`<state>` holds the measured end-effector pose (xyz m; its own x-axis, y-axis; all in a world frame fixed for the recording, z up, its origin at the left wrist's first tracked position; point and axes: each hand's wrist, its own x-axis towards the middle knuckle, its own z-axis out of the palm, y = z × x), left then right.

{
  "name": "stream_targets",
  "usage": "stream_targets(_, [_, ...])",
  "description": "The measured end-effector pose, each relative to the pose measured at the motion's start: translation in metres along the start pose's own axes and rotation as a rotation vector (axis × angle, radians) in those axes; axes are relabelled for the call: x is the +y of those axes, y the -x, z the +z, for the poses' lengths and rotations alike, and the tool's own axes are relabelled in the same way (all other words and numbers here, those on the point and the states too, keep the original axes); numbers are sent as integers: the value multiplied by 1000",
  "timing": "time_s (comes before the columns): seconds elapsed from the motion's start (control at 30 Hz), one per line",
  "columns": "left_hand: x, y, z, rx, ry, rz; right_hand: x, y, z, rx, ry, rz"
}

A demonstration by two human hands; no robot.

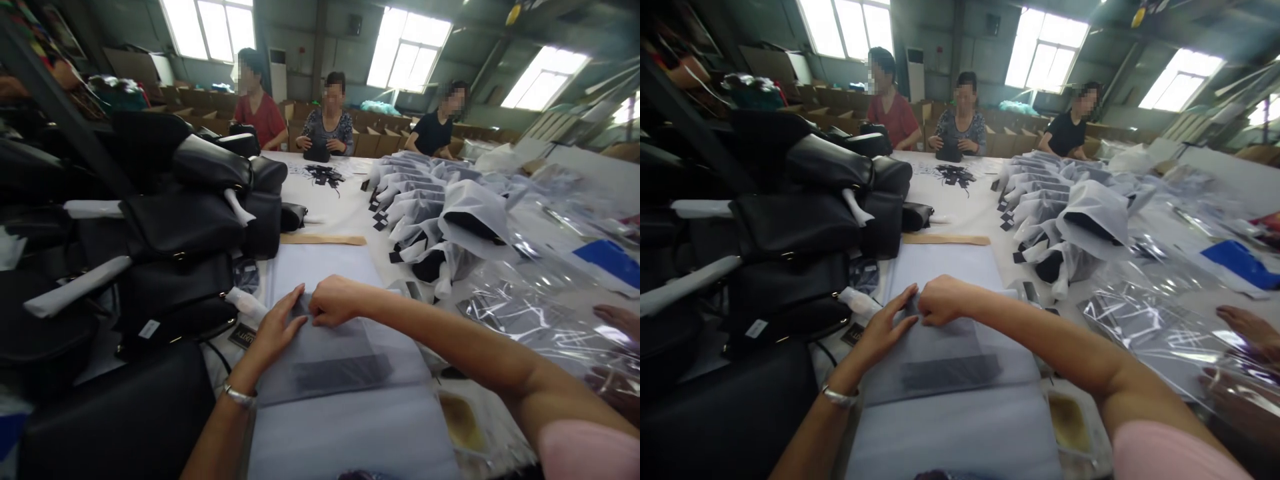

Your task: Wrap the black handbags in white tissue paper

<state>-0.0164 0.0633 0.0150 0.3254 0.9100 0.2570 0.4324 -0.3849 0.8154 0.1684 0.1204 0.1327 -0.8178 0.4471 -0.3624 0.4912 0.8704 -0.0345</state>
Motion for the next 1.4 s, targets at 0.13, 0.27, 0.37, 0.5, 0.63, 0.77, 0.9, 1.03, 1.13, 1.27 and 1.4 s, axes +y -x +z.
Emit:
stream_targets(0.13, [-2,-1,0,12,24,-24,-7,-17,-3,-88,121,54])
stream_targets(0.27, [-2,-1,1,16,19,-45,-6,-26,-3,-29,129,97])
stream_targets(0.37, [0,-1,0,0,31,-59,3,-24,-4,-5,108,189])
stream_targets(0.5, [3,-2,-3,-7,25,-54,26,-7,6,76,-109,332])
stream_targets(0.63, [6,-1,-6,-11,-52,-38,34,36,30,354,-282,600])
stream_targets(0.77, [23,-7,-2,93,-222,-40,2,89,62,666,-343,723])
stream_targets(0.9, [65,-26,17,228,-374,99,-53,120,102,1001,-446,648])
stream_targets(1.03, [86,-42,48,237,-573,235,-97,131,134,1000,-433,678])
stream_targets(1.13, [71,-46,69,137,-711,205,-111,135,149,862,-430,647])
stream_targets(1.27, [45,-46,80,45,-771,151,-113,134,165,725,-489,608])
stream_targets(1.4, [40,-52,75,15,-712,135,-110,120,181,710,-534,644])
